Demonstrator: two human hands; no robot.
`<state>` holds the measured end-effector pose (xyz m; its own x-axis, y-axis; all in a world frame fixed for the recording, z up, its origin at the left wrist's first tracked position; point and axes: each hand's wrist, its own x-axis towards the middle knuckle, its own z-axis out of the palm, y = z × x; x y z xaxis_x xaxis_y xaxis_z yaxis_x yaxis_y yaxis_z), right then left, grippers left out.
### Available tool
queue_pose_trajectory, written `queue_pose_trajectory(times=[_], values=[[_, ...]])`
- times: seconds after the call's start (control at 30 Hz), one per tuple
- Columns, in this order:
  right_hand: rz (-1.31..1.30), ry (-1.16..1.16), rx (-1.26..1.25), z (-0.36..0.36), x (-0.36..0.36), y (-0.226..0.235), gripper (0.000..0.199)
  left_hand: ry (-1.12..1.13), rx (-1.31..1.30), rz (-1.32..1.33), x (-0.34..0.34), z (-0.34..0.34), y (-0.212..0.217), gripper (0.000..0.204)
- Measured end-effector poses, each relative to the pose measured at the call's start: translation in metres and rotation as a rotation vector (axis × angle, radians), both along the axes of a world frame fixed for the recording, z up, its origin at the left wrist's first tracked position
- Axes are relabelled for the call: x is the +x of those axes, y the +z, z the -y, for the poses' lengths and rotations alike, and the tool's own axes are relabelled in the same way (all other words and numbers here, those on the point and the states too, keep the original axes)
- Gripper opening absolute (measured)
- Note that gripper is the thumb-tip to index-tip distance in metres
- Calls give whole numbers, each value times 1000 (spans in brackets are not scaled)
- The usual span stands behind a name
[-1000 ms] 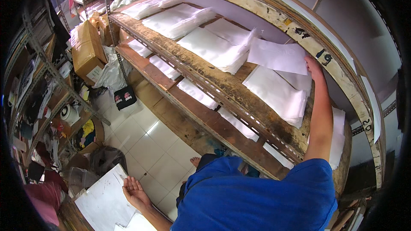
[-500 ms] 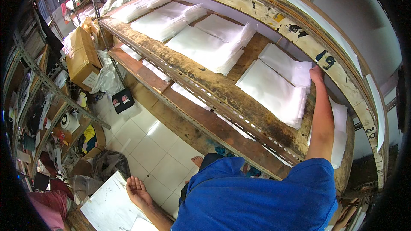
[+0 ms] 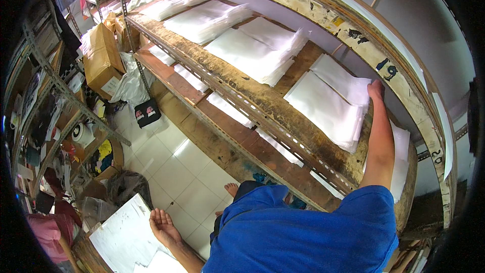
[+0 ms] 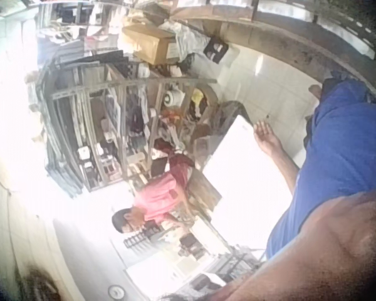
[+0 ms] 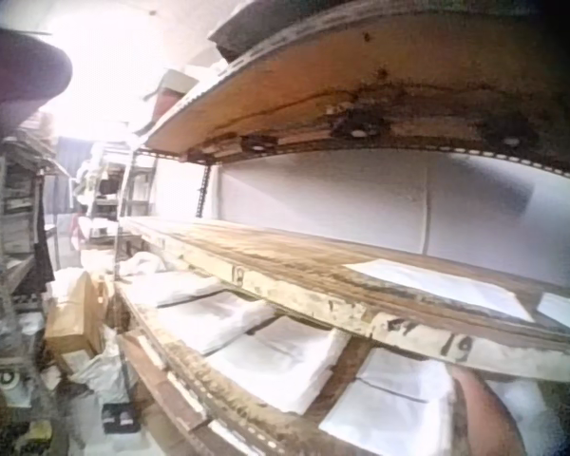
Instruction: The person repeatedly picks up white sheets of paper from a table and places them onto a nearby metal shelf. The person handles the sheets one at a time, stacking them in neat piles on the shelf.
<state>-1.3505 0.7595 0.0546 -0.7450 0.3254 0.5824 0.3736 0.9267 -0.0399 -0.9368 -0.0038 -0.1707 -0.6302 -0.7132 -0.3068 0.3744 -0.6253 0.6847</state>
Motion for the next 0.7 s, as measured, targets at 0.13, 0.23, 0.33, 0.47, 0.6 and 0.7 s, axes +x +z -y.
queue_pose_trajectory(times=[0.13, 0.23, 0.33, 0.47, 0.6, 0.7], values=[[14, 119, -72, 38, -23, 22, 28, 82, 10, 73, 12, -1, 6, 36], [-14, 523, -213, 70, -75, 31, 26, 135, 11, 129, 16, -3, 20, 38], [125, 823, -293, 183, -96, 55, 28, 146, -120, 138, 22, -12, 50, 37], [307, 1218, -308, 367, -70, 81, 25, 177, -150, 118, 39, -12, 63, 34], [510, 1537, -249, 548, -9, 65, 23, 265, -211, 115, 74, -19, 65, 34], [543, 1790, -62, 645, 34, 25, 22, 376, -254, 203, 100, -32, 78, 33]])
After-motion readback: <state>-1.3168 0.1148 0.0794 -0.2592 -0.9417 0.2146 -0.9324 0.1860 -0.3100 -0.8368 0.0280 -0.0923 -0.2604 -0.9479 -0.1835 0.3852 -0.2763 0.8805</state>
